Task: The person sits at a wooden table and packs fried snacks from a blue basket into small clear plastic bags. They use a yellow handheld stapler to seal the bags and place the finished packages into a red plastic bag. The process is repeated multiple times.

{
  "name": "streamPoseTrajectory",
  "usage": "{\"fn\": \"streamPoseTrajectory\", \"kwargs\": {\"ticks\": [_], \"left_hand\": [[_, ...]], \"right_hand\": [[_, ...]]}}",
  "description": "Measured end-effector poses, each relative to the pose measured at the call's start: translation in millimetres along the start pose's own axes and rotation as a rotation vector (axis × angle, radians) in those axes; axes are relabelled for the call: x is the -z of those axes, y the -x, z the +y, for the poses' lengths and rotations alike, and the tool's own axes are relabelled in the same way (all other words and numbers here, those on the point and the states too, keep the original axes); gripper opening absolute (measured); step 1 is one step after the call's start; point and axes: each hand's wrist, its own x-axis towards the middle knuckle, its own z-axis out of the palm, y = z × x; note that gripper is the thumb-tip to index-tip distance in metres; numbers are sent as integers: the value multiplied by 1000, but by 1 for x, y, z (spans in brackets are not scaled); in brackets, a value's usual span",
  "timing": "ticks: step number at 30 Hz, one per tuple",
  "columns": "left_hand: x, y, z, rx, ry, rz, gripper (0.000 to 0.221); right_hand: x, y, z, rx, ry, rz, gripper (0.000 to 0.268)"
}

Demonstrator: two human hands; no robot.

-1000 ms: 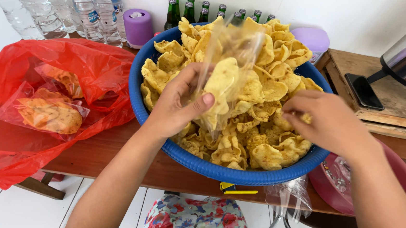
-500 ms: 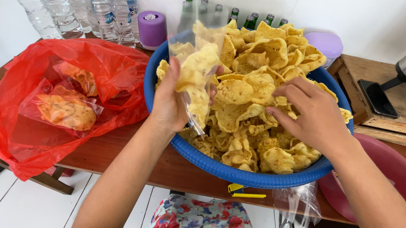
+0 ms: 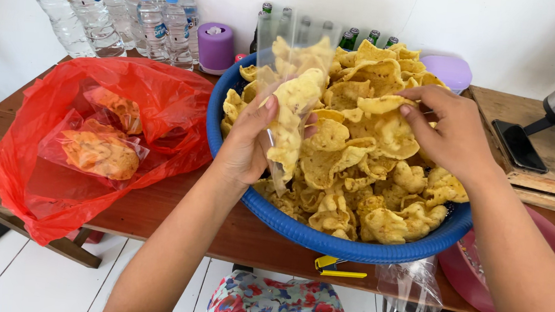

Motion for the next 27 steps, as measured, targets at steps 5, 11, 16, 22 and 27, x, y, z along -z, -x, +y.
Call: {"fn": "streamPoseTrajectory", "kwargs": {"ticks": [5,11,16,22,27], "left_hand": [[0,-2,1,-25,15,13,65],[8,-4,1,-43,201,29,63],[12,-1,6,-82,310,114,76],[13,0,3,-123,291,155,54],[20,0,1,-248,390,168,49]], "right_hand": [[2,-2,-9,28,142,66,29],[-17,-12,-46,505,276,24,39],[-48,-21,-67,594,308,-223,61],[-29,-33,-43,248,82,-192,45],[-26,-35,-28,311,138,-106,29]]}}
